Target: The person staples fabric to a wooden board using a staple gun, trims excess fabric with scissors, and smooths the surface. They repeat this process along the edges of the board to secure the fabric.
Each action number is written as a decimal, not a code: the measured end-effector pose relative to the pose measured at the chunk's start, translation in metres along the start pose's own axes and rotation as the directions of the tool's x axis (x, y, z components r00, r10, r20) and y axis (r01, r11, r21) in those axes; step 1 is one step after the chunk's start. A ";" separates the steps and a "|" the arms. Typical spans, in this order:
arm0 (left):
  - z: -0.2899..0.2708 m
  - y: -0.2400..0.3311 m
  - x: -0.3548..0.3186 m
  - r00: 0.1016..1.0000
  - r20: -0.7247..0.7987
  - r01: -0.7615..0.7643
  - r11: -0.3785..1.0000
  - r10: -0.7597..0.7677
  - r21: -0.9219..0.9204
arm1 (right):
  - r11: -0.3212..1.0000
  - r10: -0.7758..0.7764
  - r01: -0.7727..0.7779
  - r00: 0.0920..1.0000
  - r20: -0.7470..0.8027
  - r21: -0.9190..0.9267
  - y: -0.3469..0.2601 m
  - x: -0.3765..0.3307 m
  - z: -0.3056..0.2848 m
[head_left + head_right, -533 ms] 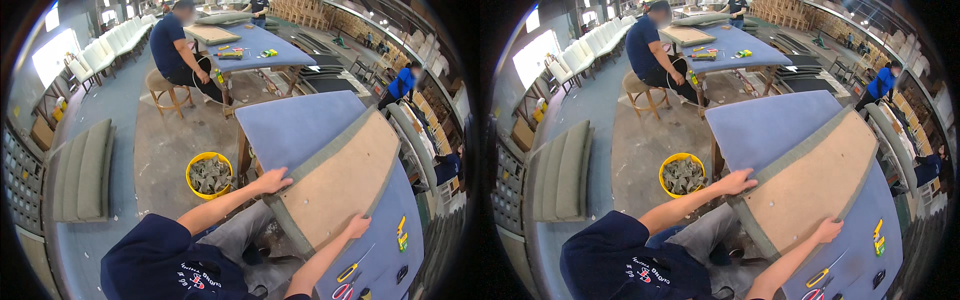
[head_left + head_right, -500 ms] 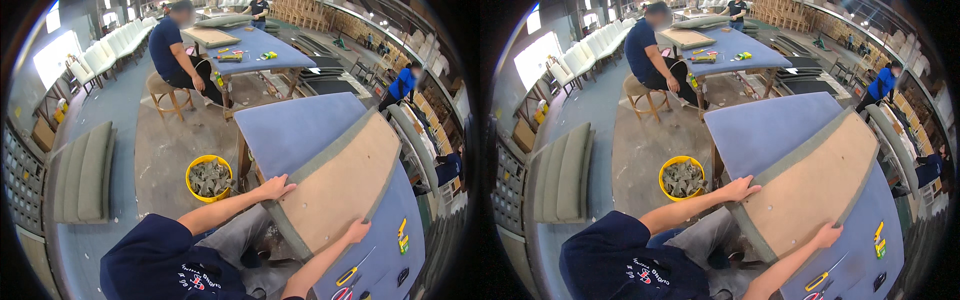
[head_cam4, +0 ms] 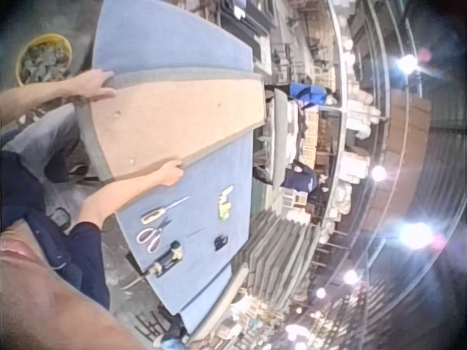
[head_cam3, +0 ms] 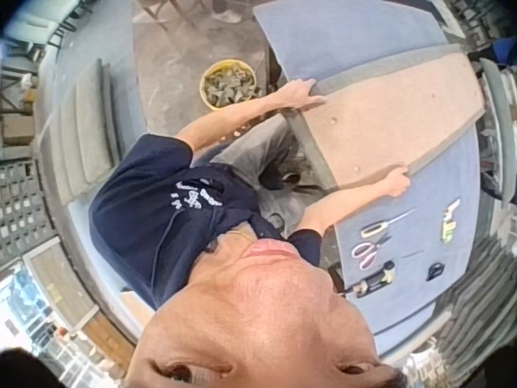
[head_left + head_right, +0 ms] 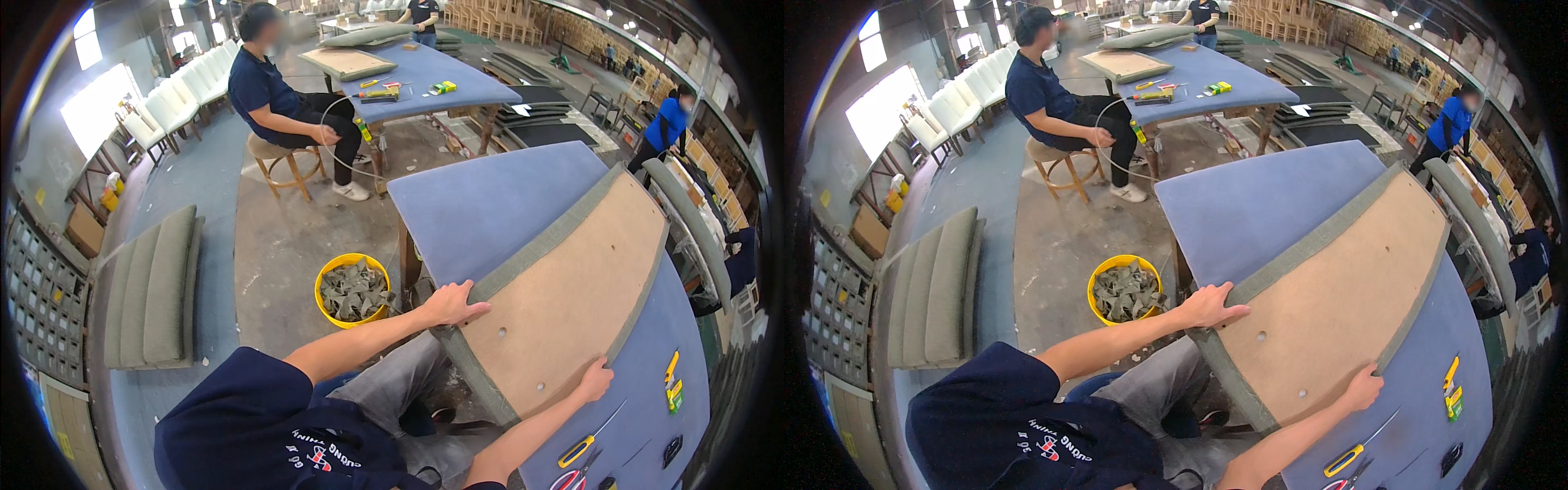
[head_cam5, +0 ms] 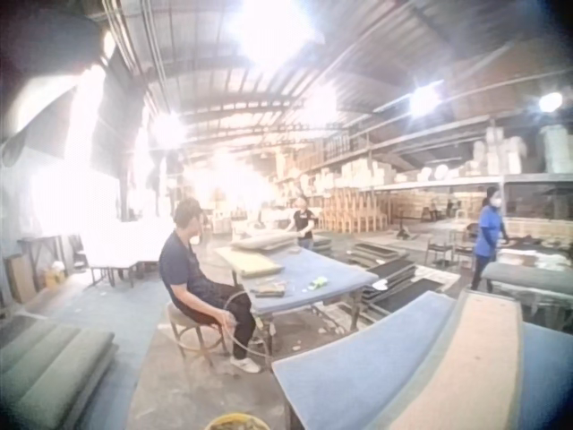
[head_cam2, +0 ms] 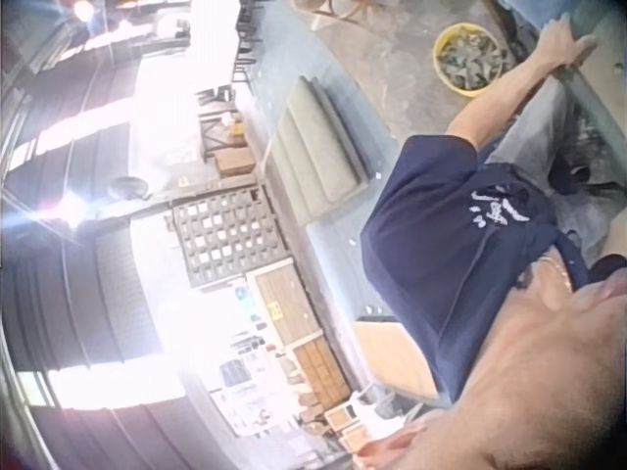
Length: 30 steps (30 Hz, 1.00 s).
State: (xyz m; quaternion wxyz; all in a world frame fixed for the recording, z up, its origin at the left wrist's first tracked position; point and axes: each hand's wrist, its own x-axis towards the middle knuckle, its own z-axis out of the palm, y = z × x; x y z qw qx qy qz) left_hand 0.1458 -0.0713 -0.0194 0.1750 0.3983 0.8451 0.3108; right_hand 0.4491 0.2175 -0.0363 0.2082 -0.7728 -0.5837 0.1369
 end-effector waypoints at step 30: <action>0.030 -0.048 -0.244 0.553 0.818 0.743 0.538 -0.156 -0.399 | 0.647 -0.759 0.695 0.628 0.175 0.314 -0.055 -0.035 0.036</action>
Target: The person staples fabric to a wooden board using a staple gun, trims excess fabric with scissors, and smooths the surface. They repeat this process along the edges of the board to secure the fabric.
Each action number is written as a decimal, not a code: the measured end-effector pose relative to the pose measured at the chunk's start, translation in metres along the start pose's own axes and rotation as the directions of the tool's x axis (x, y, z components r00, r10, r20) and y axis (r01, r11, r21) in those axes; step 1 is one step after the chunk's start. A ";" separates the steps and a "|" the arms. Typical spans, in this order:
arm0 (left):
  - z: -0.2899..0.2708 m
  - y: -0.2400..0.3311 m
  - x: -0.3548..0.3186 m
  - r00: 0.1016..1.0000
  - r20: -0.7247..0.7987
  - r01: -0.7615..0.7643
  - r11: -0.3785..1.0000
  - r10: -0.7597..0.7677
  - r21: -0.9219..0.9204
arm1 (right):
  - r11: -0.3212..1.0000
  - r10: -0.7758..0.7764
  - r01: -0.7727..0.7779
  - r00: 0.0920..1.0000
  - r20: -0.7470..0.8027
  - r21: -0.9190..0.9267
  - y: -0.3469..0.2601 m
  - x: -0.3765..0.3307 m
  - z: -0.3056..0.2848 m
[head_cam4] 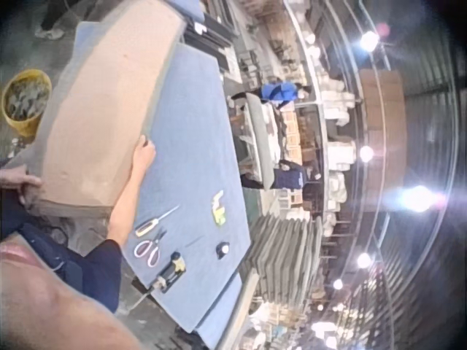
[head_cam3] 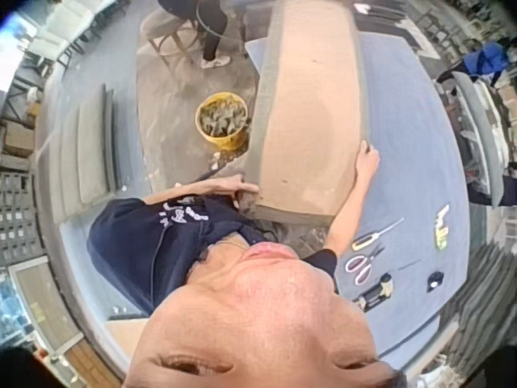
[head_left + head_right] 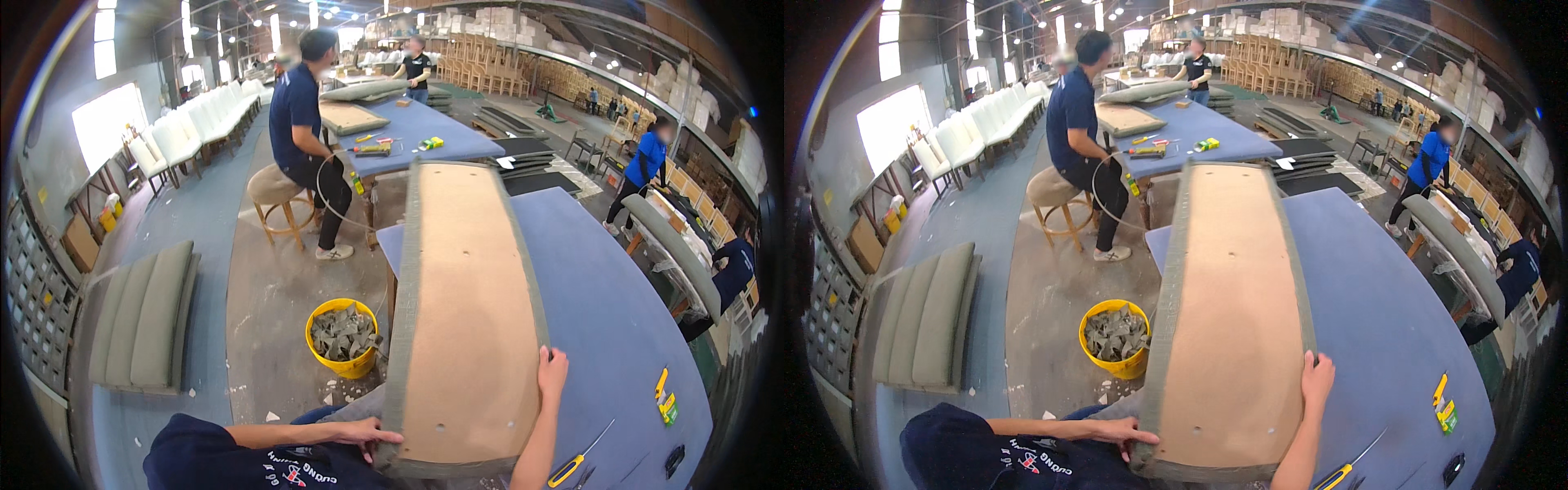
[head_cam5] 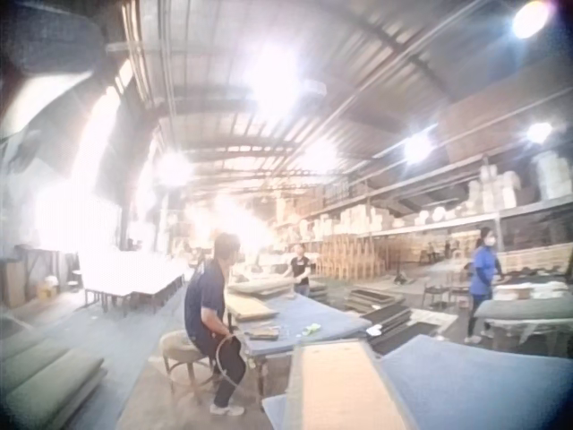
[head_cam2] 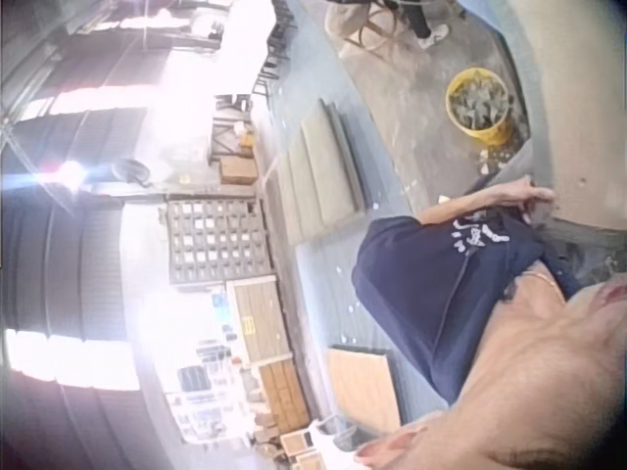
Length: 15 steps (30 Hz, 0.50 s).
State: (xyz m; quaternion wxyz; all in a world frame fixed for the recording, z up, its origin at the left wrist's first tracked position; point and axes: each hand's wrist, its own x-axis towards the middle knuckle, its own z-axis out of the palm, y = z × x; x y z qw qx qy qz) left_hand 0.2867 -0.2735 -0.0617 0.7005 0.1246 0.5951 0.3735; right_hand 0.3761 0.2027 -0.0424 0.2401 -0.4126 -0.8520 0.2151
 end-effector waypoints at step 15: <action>0.011 -0.022 0.051 0.909 0.337 -0.142 0.942 0.245 -0.303 | 0.956 0.080 -0.192 0.897 -0.436 -0.220 0.084 -0.173 -0.136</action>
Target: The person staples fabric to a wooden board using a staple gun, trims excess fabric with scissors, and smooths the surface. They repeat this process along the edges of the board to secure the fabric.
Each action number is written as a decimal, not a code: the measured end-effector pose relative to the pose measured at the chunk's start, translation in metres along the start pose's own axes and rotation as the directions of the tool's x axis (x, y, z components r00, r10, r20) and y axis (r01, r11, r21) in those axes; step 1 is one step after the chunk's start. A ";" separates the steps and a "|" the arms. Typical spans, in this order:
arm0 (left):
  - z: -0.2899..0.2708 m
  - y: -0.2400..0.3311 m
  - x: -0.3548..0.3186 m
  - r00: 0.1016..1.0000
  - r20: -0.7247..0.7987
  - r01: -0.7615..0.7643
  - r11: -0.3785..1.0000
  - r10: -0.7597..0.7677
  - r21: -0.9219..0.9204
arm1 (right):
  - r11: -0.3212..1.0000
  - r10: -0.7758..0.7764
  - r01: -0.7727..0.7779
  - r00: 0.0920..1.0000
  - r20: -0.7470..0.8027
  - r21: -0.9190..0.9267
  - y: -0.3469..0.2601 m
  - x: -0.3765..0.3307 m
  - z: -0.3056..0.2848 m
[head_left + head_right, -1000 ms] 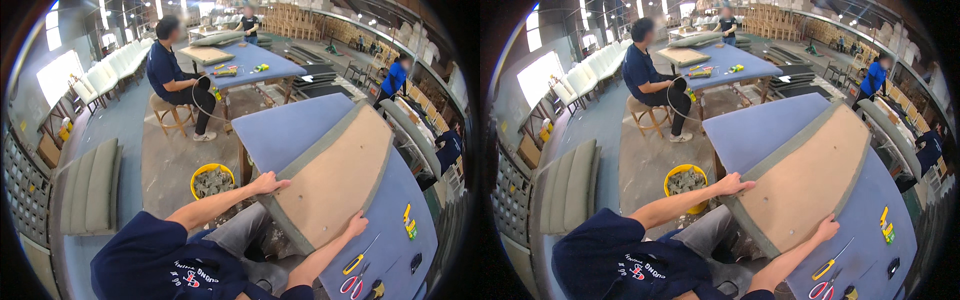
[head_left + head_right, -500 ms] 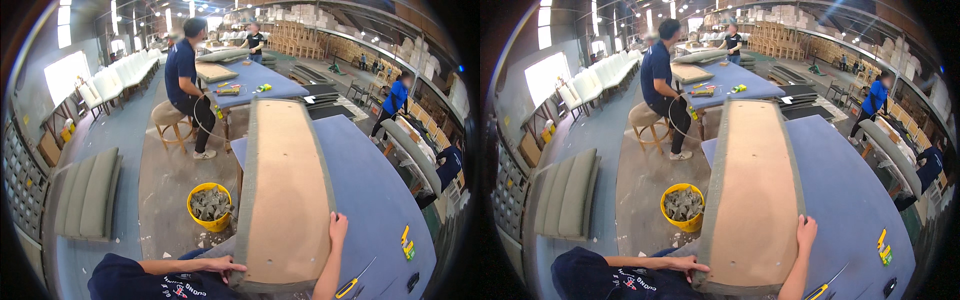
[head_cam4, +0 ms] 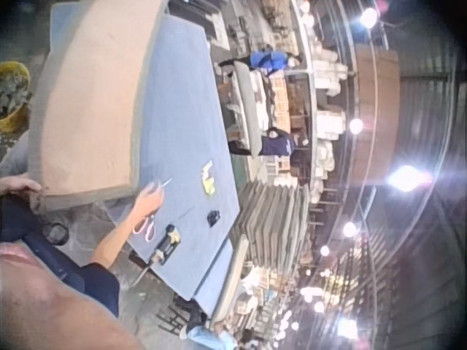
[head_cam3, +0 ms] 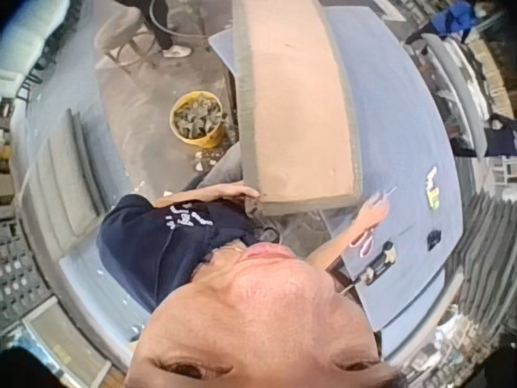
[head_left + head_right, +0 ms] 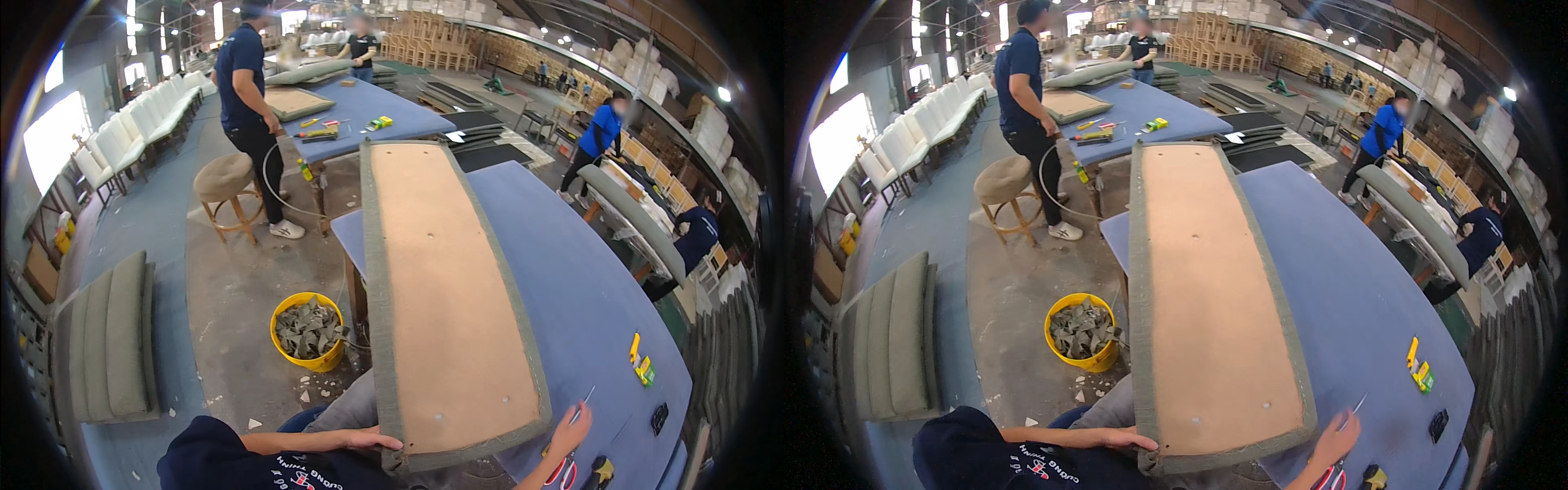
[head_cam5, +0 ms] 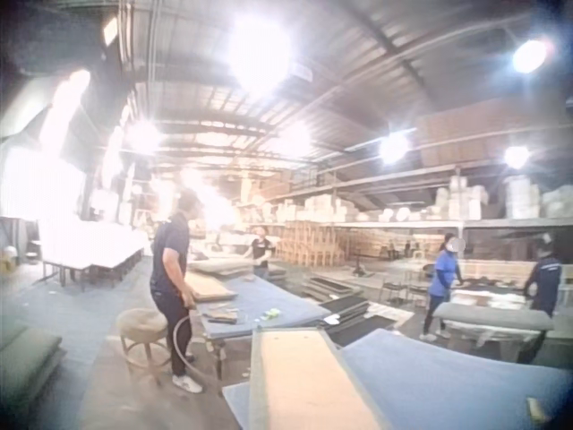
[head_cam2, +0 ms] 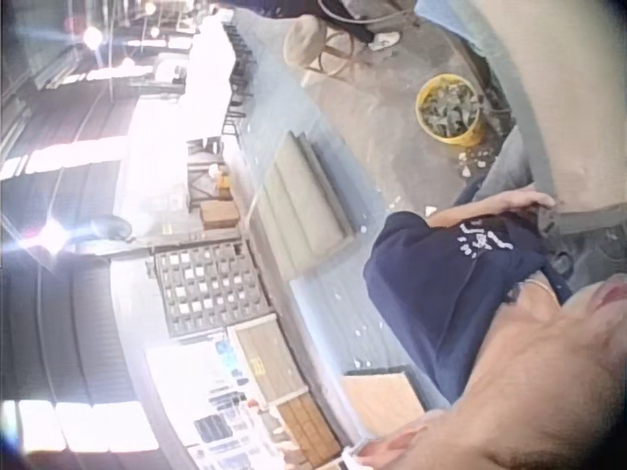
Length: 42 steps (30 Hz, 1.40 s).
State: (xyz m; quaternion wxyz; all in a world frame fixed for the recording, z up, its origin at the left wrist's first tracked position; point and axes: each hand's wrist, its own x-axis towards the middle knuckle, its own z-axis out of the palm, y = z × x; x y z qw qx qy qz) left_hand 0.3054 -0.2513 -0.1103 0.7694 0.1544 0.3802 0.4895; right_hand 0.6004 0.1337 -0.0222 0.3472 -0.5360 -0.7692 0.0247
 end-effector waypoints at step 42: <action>0.154 0.047 0.165 0.989 -0.146 -0.047 0.992 0.029 -0.120 | 0.943 0.331 -0.315 0.843 -0.425 0.109 0.112 -0.055 0.026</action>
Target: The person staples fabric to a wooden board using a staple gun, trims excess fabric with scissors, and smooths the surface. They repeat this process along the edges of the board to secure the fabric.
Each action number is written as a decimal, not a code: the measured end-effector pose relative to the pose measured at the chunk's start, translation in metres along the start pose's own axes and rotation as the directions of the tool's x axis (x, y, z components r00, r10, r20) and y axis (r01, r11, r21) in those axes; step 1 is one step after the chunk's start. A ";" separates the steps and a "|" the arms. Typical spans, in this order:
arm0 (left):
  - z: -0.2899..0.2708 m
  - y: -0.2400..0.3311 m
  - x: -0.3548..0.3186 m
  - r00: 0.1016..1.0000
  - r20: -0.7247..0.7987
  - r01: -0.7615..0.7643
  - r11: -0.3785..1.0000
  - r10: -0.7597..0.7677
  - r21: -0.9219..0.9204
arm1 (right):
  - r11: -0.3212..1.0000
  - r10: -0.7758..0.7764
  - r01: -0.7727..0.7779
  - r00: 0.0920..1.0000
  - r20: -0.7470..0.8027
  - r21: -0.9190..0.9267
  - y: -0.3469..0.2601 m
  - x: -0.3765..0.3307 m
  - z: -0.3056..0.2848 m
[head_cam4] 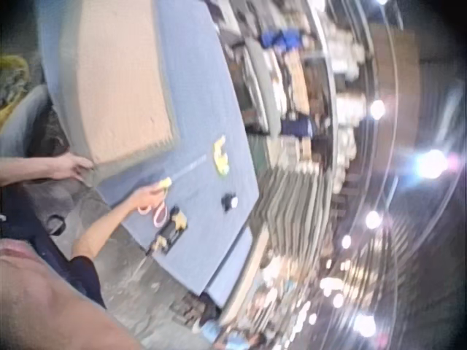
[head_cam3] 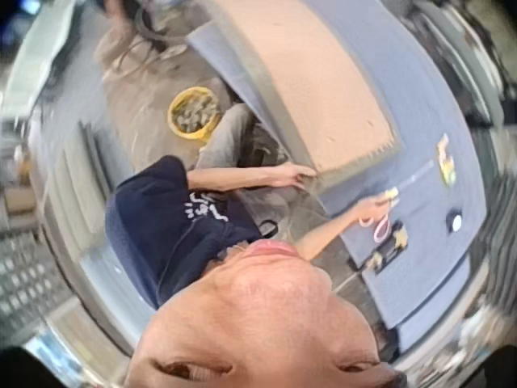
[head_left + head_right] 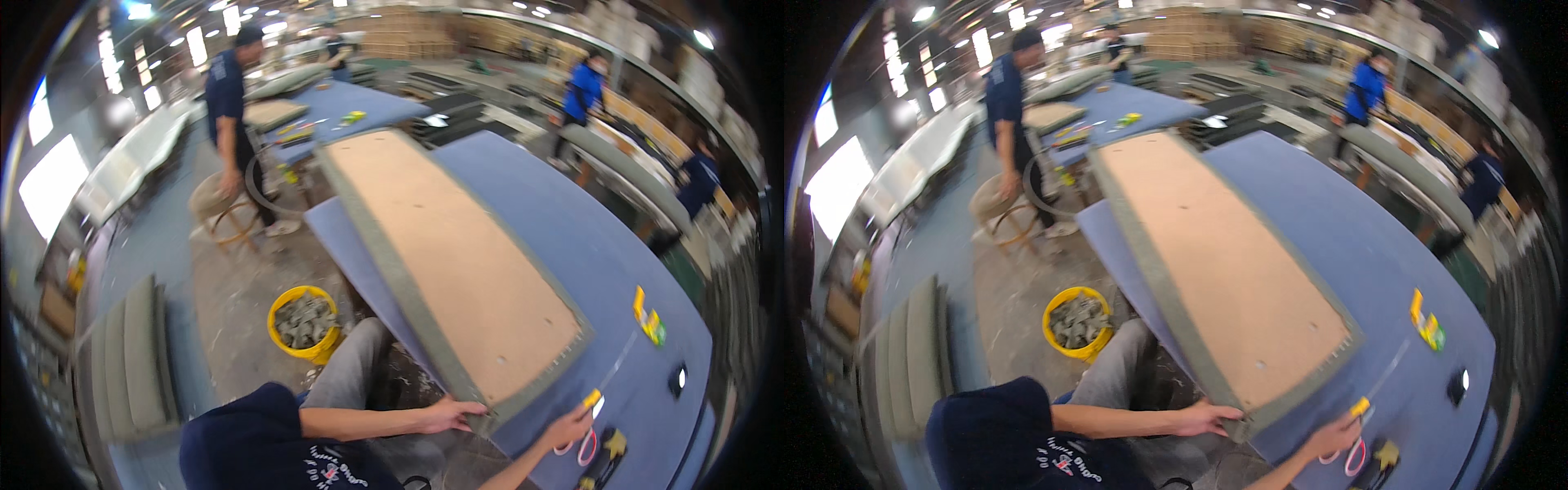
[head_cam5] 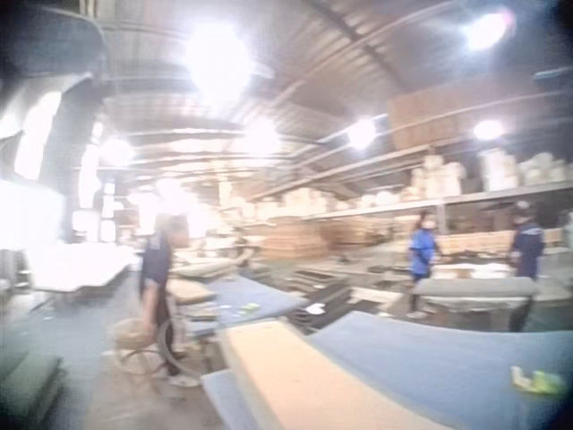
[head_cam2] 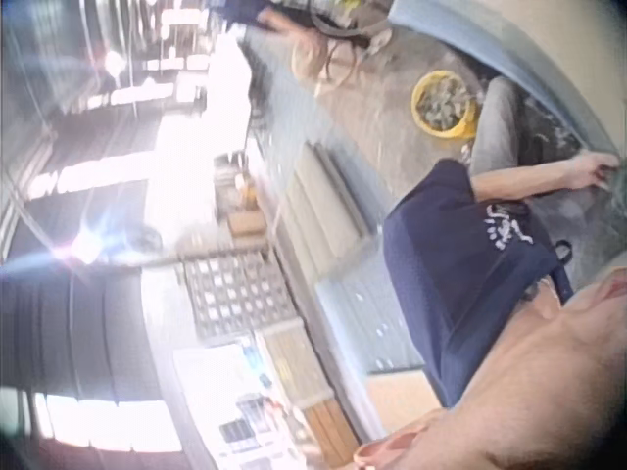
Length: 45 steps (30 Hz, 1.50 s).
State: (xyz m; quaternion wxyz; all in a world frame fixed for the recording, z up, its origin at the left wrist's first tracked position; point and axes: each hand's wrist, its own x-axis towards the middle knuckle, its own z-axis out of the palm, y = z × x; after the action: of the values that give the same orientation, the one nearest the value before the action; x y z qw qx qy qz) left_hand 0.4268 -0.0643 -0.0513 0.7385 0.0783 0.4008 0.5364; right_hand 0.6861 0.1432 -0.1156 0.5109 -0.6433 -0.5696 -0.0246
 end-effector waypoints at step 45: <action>0.050 0.045 0.035 0.517 0.782 -0.774 -0.199 0.349 0.601 | 0.484 0.535 -0.658 0.744 0.400 0.577 -0.187 -0.142 -0.089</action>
State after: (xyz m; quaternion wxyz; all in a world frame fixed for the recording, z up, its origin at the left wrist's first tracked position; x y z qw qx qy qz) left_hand 0.4314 -0.0001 -0.0110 0.2227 0.7836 0.4156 0.4045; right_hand 0.5437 -0.0506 -0.0429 0.6375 -0.5627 -0.3160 0.4208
